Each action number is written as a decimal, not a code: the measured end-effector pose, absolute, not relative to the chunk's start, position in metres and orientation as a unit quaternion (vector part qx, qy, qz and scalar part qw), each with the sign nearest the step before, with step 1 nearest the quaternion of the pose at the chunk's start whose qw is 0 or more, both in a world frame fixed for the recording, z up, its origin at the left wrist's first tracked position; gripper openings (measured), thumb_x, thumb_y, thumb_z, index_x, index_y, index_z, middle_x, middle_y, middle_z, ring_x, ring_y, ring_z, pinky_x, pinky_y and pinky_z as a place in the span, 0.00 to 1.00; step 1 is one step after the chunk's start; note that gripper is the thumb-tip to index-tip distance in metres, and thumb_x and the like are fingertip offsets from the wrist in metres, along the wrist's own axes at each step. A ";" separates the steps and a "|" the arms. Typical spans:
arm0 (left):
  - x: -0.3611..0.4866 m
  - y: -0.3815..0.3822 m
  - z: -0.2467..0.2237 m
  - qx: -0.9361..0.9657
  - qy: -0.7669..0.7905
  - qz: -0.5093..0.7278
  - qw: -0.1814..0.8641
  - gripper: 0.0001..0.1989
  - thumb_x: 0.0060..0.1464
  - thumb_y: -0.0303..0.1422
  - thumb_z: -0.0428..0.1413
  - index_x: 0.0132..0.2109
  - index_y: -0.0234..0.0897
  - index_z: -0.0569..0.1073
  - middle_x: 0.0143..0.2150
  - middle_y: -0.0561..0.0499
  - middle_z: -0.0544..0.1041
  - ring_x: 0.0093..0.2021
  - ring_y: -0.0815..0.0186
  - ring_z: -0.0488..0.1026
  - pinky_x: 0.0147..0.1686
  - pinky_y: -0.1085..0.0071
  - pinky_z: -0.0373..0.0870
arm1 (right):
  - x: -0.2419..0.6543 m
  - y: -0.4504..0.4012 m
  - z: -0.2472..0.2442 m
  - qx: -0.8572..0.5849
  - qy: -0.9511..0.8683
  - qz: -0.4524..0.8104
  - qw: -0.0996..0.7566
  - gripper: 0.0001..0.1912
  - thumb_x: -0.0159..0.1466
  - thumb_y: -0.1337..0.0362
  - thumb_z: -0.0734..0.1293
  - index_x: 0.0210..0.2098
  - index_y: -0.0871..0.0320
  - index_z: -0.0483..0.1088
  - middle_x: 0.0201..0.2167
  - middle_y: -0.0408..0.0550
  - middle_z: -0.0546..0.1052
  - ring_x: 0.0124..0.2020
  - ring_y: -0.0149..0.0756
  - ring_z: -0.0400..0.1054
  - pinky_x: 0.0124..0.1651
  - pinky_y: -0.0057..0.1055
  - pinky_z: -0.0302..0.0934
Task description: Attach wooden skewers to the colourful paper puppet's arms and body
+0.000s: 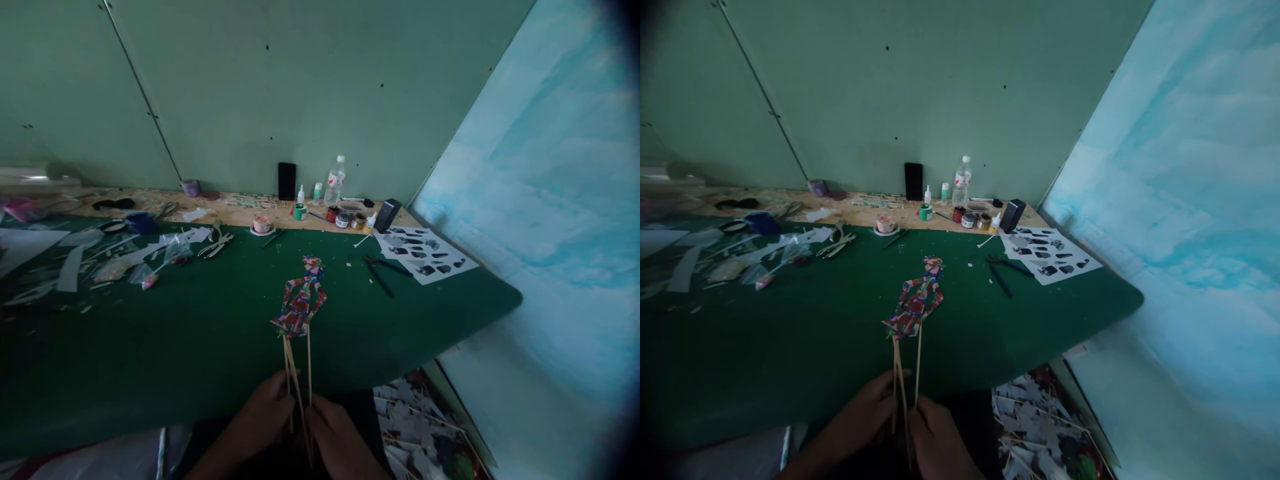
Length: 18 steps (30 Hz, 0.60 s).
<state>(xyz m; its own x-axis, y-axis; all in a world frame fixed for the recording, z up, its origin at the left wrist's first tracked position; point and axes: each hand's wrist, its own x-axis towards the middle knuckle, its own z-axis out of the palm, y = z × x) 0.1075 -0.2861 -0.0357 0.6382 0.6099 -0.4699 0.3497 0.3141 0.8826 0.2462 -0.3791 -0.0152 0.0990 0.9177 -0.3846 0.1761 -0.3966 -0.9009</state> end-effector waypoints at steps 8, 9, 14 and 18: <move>0.112 -0.283 -0.025 0.612 0.358 0.114 0.696 0.17 0.56 0.38 0.45 0.38 0.33 0.76 0.37 0.47 0.77 0.40 0.61 0.71 0.43 0.68 0.65 | 0.238 -0.374 -0.016 -0.624 -0.414 0.539 0.387 0.25 0.67 0.46 0.55 0.42 0.57 0.75 0.33 0.49 0.78 0.38 0.40 0.71 0.41 0.31 0.61; 0.112 -0.281 -0.024 0.619 0.355 0.117 0.691 0.18 0.57 0.40 0.46 0.37 0.33 0.76 0.36 0.47 0.77 0.40 0.61 0.71 0.42 0.68 0.65 | 0.238 -0.374 -0.016 -0.625 -0.413 0.541 0.382 0.26 0.67 0.46 0.54 0.41 0.58 0.75 0.33 0.49 0.78 0.38 0.39 0.71 0.40 0.31 0.61; 0.118 -0.276 -0.021 0.632 0.402 0.133 0.649 0.19 0.54 0.44 0.50 0.30 0.32 0.74 0.27 0.49 0.73 0.30 0.64 0.68 0.31 0.71 0.63 | 0.245 -0.377 -0.017 -0.688 -0.434 0.483 0.323 0.31 0.67 0.43 0.51 0.36 0.61 0.73 0.36 0.54 0.76 0.39 0.42 0.69 0.43 0.34 0.59; 0.127 -0.276 -0.015 0.572 0.434 0.133 0.683 0.17 0.52 0.43 0.53 0.28 0.31 0.72 0.23 0.52 0.70 0.25 0.67 0.67 0.25 0.72 0.61 | 0.265 -0.365 -0.012 -0.718 -0.447 0.423 0.325 0.33 0.68 0.44 0.47 0.30 0.60 0.72 0.31 0.54 0.76 0.36 0.41 0.68 0.39 0.33 0.57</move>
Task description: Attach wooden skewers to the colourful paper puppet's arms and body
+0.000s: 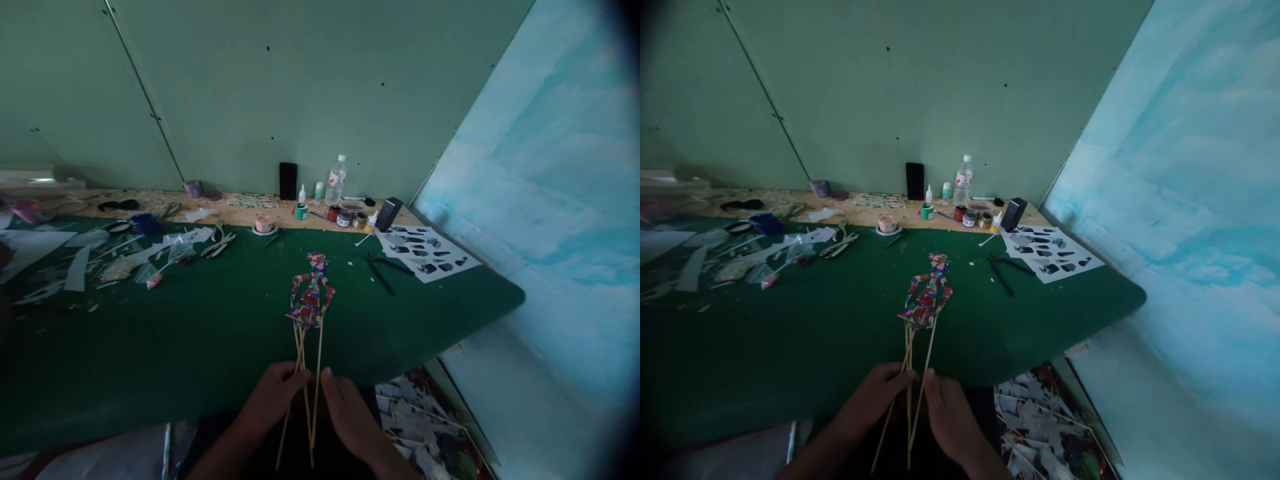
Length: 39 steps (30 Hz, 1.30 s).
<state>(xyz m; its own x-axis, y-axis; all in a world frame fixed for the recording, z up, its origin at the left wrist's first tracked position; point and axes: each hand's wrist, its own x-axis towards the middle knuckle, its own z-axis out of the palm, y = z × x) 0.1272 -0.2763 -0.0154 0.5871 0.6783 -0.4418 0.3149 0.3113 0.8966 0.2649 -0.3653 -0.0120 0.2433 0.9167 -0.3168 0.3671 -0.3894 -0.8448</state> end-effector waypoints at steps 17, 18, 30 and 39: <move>0.129 -0.278 -0.015 0.501 0.417 0.154 0.743 0.18 0.54 0.45 0.52 0.38 0.32 0.71 0.23 0.54 0.70 0.21 0.69 0.68 0.21 0.74 0.64 | 0.266 -0.325 -0.002 -0.672 -0.496 0.397 0.381 0.23 0.65 0.51 0.58 0.26 0.60 0.75 0.22 0.45 0.75 0.25 0.32 0.66 0.28 0.27 0.53; 0.129 -0.279 -0.013 0.477 0.415 0.153 0.760 0.18 0.53 0.44 0.53 0.39 0.32 0.70 0.23 0.54 0.70 0.20 0.68 0.69 0.20 0.73 0.64 | 0.267 -0.322 -0.002 -0.665 -0.478 0.418 0.392 0.24 0.65 0.49 0.59 0.26 0.61 0.74 0.22 0.45 0.74 0.25 0.32 0.66 0.28 0.27 0.54; 0.122 -0.282 0.010 0.386 0.429 0.143 0.804 0.18 0.49 0.35 0.50 0.47 0.32 0.67 0.21 0.55 0.70 0.18 0.65 0.71 0.18 0.71 0.65 | 0.294 -0.253 -0.001 -0.424 -0.069 0.642 0.635 0.12 0.64 0.58 0.63 0.42 0.60 0.70 0.33 0.48 0.78 0.33 0.36 0.74 0.41 0.38 0.69; 0.105 -0.279 -0.001 0.435 0.433 0.117 0.781 0.20 0.47 0.33 0.49 0.49 0.32 0.69 0.19 0.57 0.68 0.14 0.71 0.65 0.15 0.75 0.58 | 0.311 -0.224 -0.005 -0.348 -0.086 0.637 0.683 0.14 0.62 0.61 0.62 0.46 0.59 0.69 0.38 0.51 0.80 0.42 0.43 0.74 0.47 0.44 0.68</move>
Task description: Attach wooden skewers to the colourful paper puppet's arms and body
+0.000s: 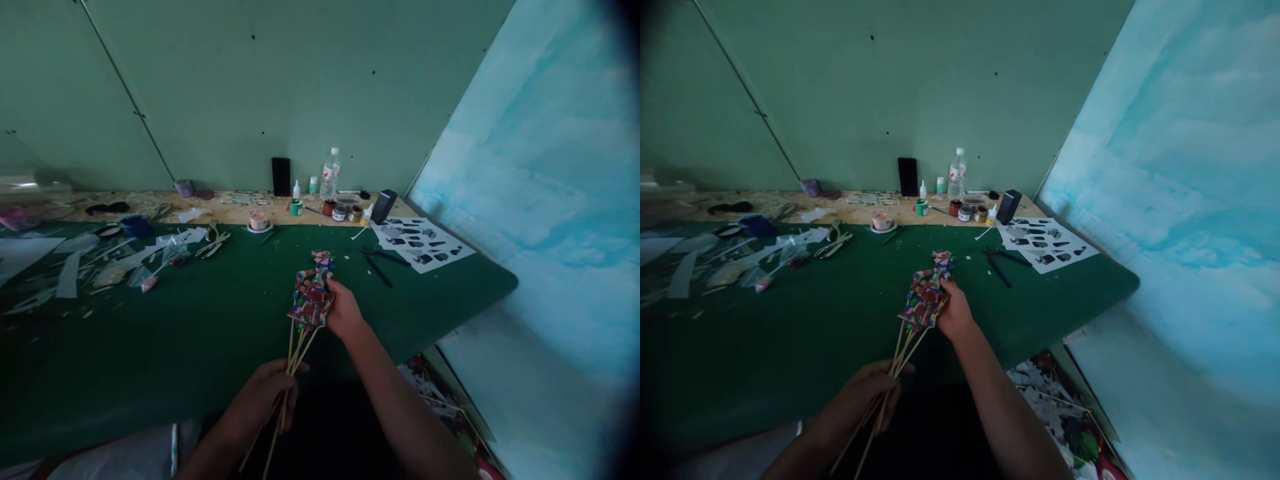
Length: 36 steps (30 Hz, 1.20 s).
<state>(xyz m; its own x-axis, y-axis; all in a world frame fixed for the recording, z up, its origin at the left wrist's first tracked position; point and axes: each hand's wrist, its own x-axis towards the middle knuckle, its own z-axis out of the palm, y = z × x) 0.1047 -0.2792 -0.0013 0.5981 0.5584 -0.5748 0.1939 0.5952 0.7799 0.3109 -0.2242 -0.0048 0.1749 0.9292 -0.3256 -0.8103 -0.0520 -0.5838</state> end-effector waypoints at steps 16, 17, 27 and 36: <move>0.084 -0.266 0.010 0.631 0.443 0.026 0.636 0.27 0.58 0.52 0.46 0.51 0.33 0.67 0.16 0.62 0.57 0.15 0.74 0.55 0.15 0.78 0.47 | 0.356 -0.201 -0.015 -0.411 -0.134 0.570 0.698 0.11 0.51 0.66 0.75 0.33 0.60 0.74 0.30 0.49 0.81 0.33 0.43 0.77 0.39 0.39 0.72; 0.082 -0.266 0.009 0.637 0.449 0.016 0.627 0.28 0.58 0.53 0.45 0.51 0.34 0.67 0.15 0.62 0.58 0.15 0.73 0.55 0.15 0.78 0.47 | 0.356 -0.201 -0.017 -0.411 -0.132 0.565 0.703 0.11 0.50 0.65 0.75 0.33 0.60 0.74 0.30 0.49 0.81 0.32 0.42 0.77 0.39 0.38 0.72; 0.060 -0.260 -0.007 0.740 0.452 0.049 0.496 0.22 0.60 0.48 0.44 0.39 0.38 0.75 0.39 0.50 0.77 0.41 0.62 0.71 0.42 0.71 0.67 | 0.356 -0.198 -0.025 -0.403 -0.125 0.533 0.734 0.12 0.49 0.65 0.76 0.31 0.59 0.72 0.27 0.46 0.81 0.31 0.39 0.77 0.39 0.36 0.72; 0.051 -0.268 -0.008 0.738 0.460 0.035 0.493 0.24 0.61 0.48 0.41 0.42 0.37 0.75 0.41 0.49 0.78 0.42 0.61 0.72 0.45 0.70 0.66 | 0.360 -0.195 -0.033 -0.398 -0.133 0.542 0.728 0.12 0.50 0.66 0.76 0.33 0.58 0.72 0.28 0.46 0.81 0.32 0.41 0.77 0.41 0.40 0.72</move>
<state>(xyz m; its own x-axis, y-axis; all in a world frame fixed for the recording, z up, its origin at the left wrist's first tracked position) 0.0515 -0.2685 -0.0078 0.5750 0.7127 -0.4018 0.6433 -0.0904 0.7603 0.3596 -0.1952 -0.0328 0.3780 0.8948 -0.2377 -0.6832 0.0963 -0.7238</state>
